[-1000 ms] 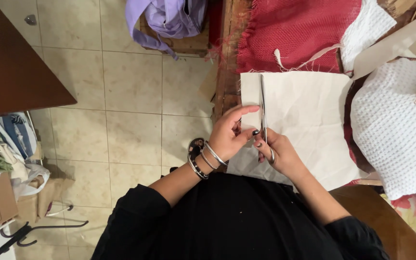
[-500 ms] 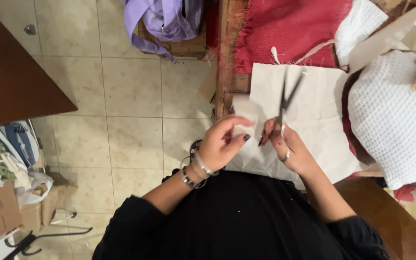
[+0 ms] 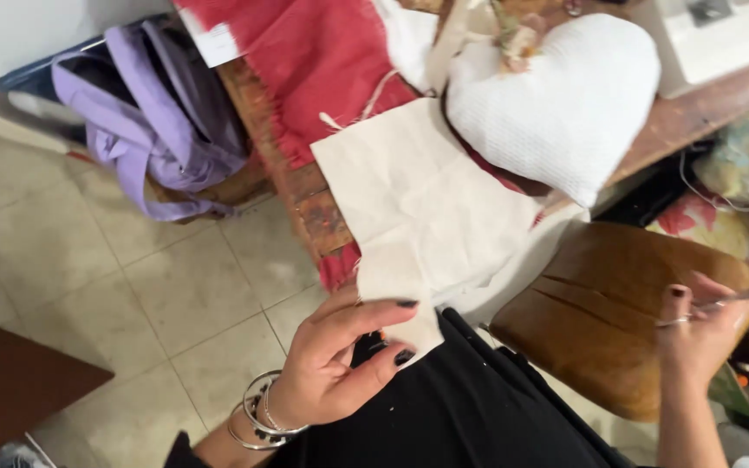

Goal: Cutting small flower or petal shapes out of a white fabric strip using scissors

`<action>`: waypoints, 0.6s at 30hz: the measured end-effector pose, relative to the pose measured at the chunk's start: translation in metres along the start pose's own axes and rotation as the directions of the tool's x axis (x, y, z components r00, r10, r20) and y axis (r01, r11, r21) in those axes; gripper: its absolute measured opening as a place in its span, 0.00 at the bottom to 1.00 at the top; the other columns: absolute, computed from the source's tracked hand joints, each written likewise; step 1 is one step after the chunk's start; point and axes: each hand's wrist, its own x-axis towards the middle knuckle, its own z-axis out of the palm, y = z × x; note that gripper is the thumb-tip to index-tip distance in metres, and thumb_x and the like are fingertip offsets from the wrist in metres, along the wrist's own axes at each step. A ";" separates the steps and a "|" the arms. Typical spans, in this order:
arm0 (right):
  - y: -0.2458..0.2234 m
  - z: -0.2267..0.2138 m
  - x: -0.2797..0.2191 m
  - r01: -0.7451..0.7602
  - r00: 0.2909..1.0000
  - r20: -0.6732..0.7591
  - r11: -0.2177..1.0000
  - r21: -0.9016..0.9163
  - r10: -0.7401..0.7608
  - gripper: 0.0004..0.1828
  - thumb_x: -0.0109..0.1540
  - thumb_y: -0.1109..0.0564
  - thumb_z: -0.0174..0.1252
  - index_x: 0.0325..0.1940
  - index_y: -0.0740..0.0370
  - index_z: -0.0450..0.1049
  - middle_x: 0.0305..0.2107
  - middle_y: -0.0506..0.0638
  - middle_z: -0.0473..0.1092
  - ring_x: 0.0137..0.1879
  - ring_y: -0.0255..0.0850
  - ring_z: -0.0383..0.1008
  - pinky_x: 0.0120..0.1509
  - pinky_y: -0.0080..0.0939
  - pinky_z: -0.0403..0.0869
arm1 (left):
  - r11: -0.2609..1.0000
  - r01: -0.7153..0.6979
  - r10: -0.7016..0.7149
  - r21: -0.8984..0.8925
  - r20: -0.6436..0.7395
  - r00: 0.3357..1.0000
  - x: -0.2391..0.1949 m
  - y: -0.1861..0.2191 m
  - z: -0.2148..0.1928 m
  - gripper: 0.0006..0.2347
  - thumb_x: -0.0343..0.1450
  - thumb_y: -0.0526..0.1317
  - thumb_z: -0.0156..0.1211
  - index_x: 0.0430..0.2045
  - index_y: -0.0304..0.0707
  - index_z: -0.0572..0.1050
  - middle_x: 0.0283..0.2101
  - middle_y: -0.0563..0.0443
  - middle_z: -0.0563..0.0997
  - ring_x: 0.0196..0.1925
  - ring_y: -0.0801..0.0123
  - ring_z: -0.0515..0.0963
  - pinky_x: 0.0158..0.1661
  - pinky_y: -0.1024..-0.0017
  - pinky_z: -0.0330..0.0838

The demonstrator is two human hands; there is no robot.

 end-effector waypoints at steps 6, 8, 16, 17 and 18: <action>0.220 -0.024 -0.021 -0.410 0.895 -0.307 0.866 -0.287 0.323 0.27 0.79 0.39 0.73 0.53 0.64 0.69 0.39 0.55 0.68 0.42 0.56 0.74 0.49 0.56 0.71 | 0.977 -0.206 0.208 0.044 -0.043 0.977 0.058 0.017 0.063 0.18 0.74 0.31 0.64 0.59 0.37 0.72 0.59 0.48 0.81 0.27 0.81 0.64 0.31 0.81 0.63; 0.274 -0.023 -0.027 -0.479 0.868 -0.296 0.827 -0.294 0.398 0.30 0.77 0.31 0.69 0.52 0.61 0.73 0.40 0.58 0.73 0.44 0.61 0.76 0.50 0.59 0.70 | 0.998 -0.055 0.059 0.022 -0.253 0.966 0.064 0.022 0.086 0.21 0.70 0.34 0.66 0.59 0.31 0.71 0.49 0.47 0.76 0.28 0.77 0.72 0.30 0.83 0.69; 0.277 -0.024 -0.001 -0.666 0.720 -0.026 0.700 0.258 0.694 0.24 0.64 0.34 0.75 0.40 0.53 0.78 0.30 0.33 0.68 0.36 0.20 0.62 0.35 0.27 0.64 | 0.994 0.100 -0.108 -0.053 -0.715 0.690 0.056 -0.142 0.121 0.16 0.72 0.33 0.63 0.54 0.36 0.67 0.56 0.46 0.74 0.41 0.74 0.76 0.46 0.79 0.74; 0.271 -0.029 0.001 -0.683 0.725 0.054 0.706 0.185 0.687 0.25 0.63 0.33 0.73 0.40 0.57 0.78 0.28 0.37 0.66 0.33 0.26 0.61 0.31 0.33 0.62 | 0.962 0.267 -0.218 -0.048 -0.721 0.657 0.041 -0.167 0.125 0.13 0.73 0.32 0.61 0.50 0.36 0.68 0.46 0.49 0.73 0.34 0.76 0.72 0.36 0.80 0.69; 0.264 -0.034 0.001 -0.692 0.721 0.134 0.713 0.112 0.679 0.27 0.62 0.32 0.71 0.39 0.60 0.79 0.26 0.42 0.64 0.30 0.31 0.59 0.27 0.38 0.59 | 0.904 0.426 -0.321 -0.044 -0.728 0.606 0.024 -0.193 0.128 0.09 0.73 0.31 0.58 0.45 0.36 0.69 0.36 0.52 0.73 0.27 0.77 0.68 0.27 0.80 0.65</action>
